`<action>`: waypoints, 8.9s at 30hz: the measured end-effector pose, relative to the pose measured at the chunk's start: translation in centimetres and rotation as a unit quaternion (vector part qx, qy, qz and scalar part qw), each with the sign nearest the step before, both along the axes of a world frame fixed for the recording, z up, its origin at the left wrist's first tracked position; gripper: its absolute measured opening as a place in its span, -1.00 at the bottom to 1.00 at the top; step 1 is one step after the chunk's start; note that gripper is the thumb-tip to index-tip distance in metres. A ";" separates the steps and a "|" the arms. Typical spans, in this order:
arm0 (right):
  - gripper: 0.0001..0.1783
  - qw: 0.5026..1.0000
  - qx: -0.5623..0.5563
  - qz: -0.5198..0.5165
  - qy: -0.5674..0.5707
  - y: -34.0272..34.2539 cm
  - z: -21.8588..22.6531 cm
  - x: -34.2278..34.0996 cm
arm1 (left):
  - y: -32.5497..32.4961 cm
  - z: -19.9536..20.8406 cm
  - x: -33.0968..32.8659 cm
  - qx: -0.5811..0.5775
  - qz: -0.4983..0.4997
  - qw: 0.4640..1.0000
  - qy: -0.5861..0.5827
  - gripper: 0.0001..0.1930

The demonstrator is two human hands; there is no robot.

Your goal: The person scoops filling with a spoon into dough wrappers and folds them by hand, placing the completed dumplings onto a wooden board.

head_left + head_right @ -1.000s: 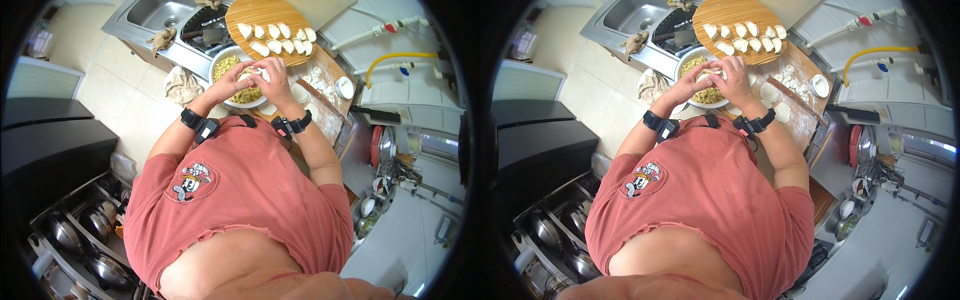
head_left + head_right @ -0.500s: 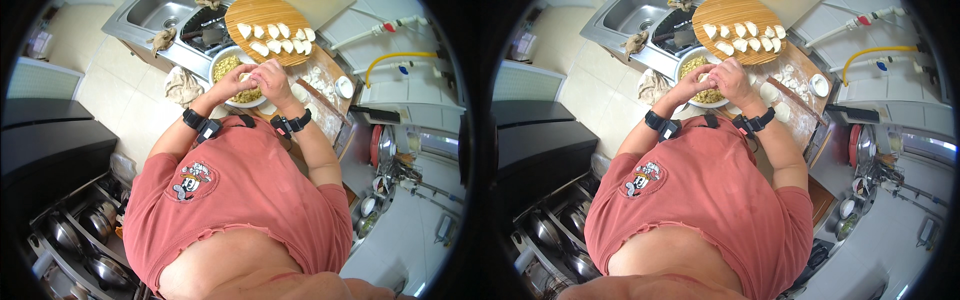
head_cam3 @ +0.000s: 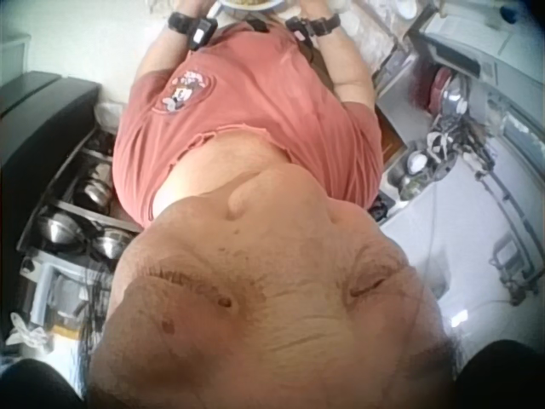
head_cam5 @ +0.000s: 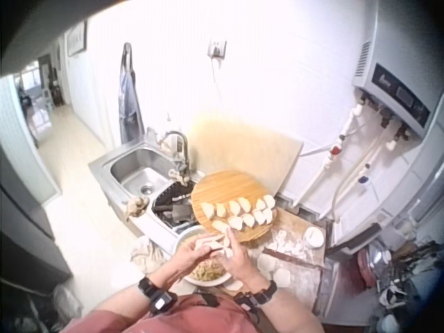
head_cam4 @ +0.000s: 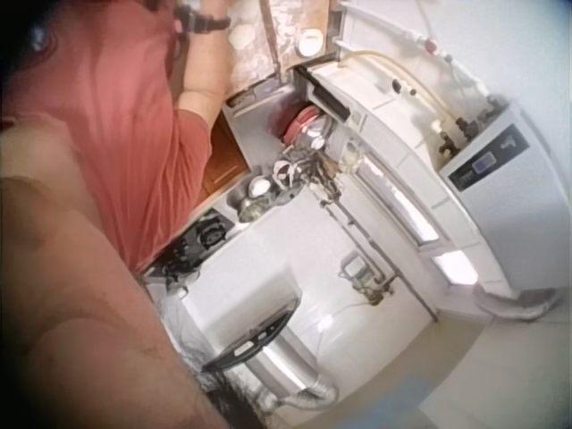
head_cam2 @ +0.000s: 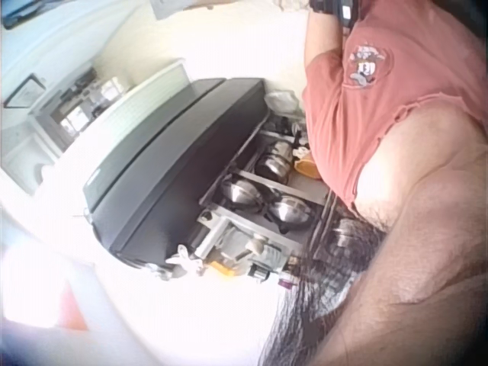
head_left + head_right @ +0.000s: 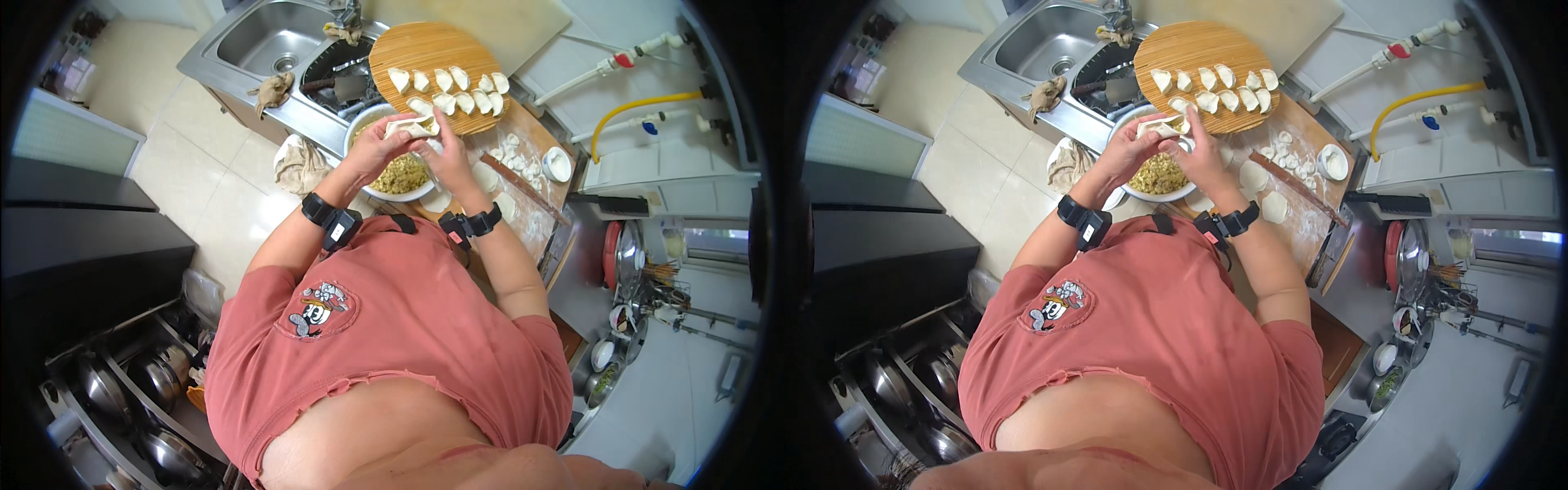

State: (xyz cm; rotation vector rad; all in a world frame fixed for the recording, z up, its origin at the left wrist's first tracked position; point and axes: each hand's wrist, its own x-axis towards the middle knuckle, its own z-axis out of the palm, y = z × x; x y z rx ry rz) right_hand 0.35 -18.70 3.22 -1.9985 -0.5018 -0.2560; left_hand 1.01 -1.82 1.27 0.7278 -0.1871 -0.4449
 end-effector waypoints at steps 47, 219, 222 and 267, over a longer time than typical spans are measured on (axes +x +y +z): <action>-0.64 0.894 0.285 0.113 0.327 0.8 -0.3 0.1 | -0.6 0.7 -0.2 0.467 0.241 0.782 -0.337 -0.64; -0.79 0.919 -0.127 -0.180 0.326 -15.1 0.7 23.6 | 7.0 -4.5 0.0 0.012 0.133 0.922 0.364 -0.65; -0.71 0.913 -0.324 -0.159 0.189 -12.8 -0.5 24.5 | 7.0 -5.1 -0.1 0.020 0.163 0.911 0.378 -0.66; -0.54 0.803 0.281 -0.231 0.472 -8.2 -9.1 7.6 | 13.4 -5.8 -2.0 -0.051 0.204 0.904 0.373 -0.72</action>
